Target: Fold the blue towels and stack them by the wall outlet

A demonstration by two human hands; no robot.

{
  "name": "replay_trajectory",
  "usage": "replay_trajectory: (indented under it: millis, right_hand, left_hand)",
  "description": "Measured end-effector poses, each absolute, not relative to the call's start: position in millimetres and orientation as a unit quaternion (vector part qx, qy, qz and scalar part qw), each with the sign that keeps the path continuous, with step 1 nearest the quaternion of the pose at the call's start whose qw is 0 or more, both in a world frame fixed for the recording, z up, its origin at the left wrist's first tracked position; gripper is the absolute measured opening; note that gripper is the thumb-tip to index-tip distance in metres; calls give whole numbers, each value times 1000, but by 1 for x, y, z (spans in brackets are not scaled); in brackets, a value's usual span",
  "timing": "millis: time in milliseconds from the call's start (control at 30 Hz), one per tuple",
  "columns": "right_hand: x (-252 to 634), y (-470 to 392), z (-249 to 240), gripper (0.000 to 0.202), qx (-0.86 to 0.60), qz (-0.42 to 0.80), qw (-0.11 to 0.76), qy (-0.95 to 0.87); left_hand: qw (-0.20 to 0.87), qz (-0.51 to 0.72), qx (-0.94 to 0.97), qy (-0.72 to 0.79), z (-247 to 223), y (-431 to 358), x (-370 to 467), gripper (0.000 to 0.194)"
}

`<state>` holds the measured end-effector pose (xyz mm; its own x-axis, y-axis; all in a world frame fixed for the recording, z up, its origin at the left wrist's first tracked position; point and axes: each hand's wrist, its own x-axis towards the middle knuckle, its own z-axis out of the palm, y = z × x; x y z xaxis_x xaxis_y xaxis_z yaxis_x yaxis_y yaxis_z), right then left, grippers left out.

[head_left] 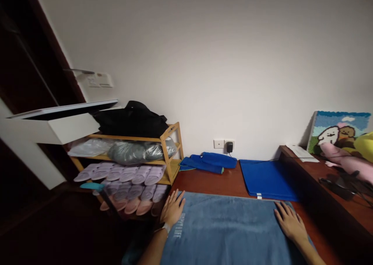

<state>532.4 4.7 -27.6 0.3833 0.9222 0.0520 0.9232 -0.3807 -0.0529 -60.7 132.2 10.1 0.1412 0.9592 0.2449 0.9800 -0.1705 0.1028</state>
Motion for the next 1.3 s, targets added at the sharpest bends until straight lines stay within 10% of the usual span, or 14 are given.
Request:
replay_trajectory:
  millis: [500, 800, 1300]
  right_hand:
    - [448, 26, 29, 66, -798, -106, 29, -592]
    - [236, 71, 41, 64, -645, 124, 113, -746]
    - [546, 8, -14, 68, -834, 13, 35, -550]
  left_hand:
    - [35, -149, -756, -636, 6, 126, -61, 53]
    - [38, -148, -758, -634, 3, 131, -63, 52]
    - [39, -130, -756, -640, -1, 141, -65, 53]
